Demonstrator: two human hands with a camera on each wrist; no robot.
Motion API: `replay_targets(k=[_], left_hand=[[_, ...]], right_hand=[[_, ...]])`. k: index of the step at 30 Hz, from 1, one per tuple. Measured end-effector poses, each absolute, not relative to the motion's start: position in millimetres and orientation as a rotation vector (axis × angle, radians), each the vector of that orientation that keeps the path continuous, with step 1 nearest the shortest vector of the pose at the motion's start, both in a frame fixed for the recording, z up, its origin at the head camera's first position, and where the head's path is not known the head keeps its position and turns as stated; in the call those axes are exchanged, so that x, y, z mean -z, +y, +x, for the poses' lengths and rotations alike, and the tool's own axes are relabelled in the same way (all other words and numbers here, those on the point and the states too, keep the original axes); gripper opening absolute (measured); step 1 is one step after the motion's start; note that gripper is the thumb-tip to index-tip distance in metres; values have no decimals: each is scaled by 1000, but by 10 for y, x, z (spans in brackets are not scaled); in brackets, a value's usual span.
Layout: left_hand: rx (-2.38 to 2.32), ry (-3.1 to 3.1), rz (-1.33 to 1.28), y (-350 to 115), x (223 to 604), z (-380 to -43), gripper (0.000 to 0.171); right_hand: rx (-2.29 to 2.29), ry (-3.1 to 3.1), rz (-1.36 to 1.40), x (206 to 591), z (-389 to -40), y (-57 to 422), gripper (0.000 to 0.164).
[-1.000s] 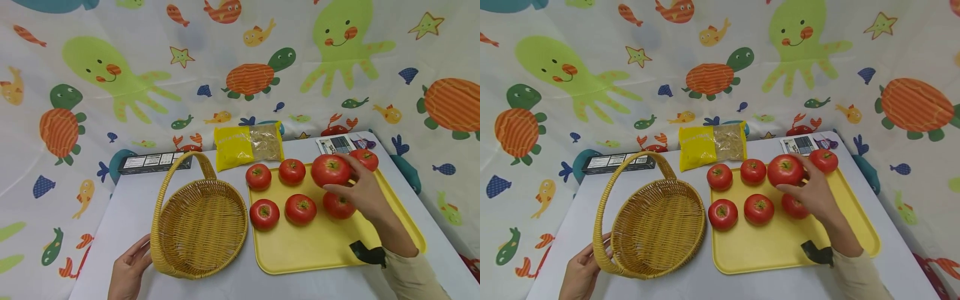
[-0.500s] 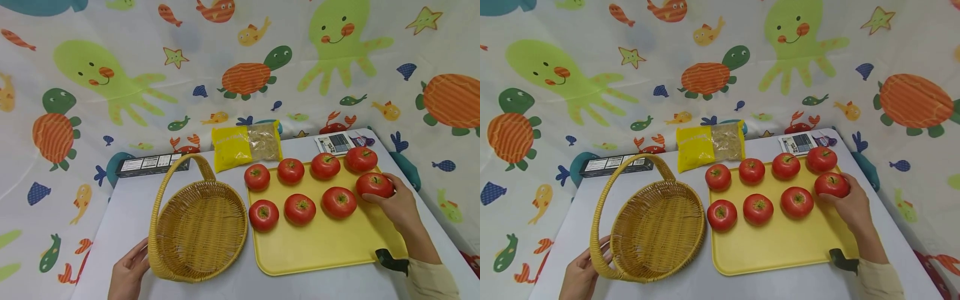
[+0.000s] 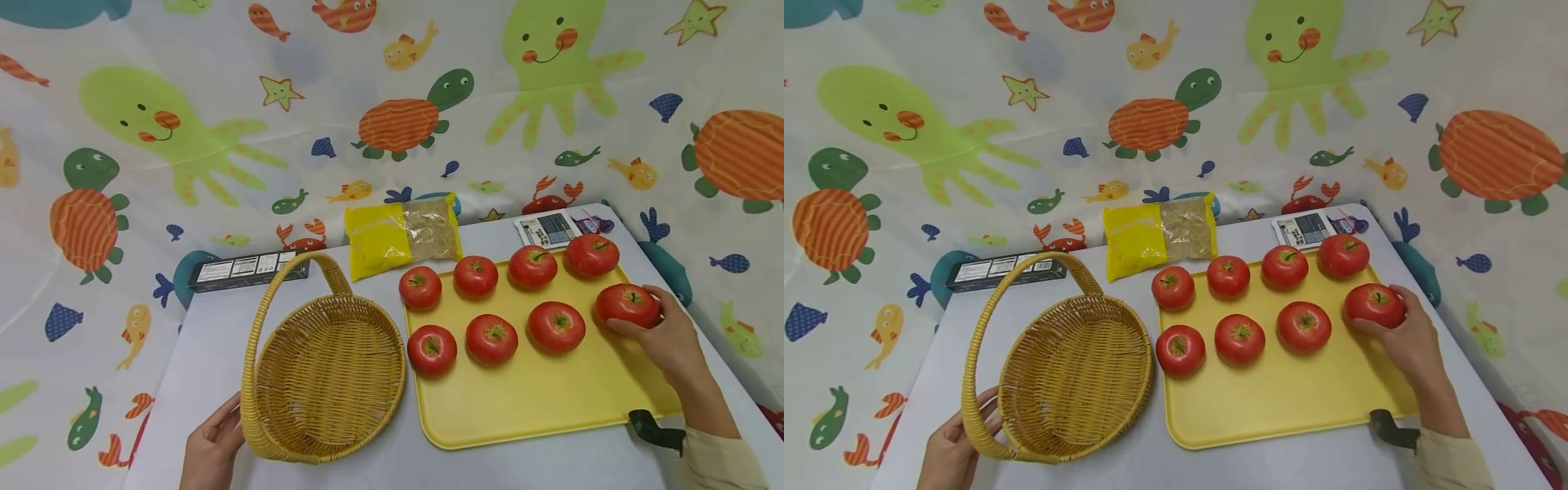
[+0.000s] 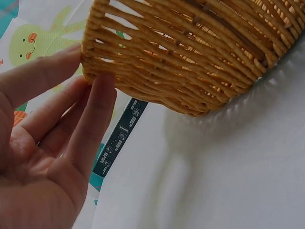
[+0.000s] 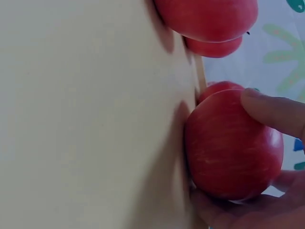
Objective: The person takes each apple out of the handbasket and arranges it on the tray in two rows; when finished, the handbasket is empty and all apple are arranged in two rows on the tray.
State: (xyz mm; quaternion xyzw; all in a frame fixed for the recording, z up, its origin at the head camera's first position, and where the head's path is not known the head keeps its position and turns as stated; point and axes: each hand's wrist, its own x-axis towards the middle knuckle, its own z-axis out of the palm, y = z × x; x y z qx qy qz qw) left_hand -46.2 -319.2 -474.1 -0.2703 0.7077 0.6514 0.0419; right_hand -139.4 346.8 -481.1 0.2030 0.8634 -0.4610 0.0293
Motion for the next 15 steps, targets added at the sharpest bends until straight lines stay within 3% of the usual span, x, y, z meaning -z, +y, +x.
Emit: replay_targets(k=[7,12,15], left_hand=[[-1957,2166,-842,-3162,4733,-490,82],[-1916,2179,-874,-3145,4695,-514,86],[-1904,2189,-890,-3145,4689,-509,85]], right_hand=[[1149,2761,516,4673,-1351,3575,100],[1053,2831,566,4470,-1373,3711,88],[1156,2731,455,4468,-1484,3839,81]])
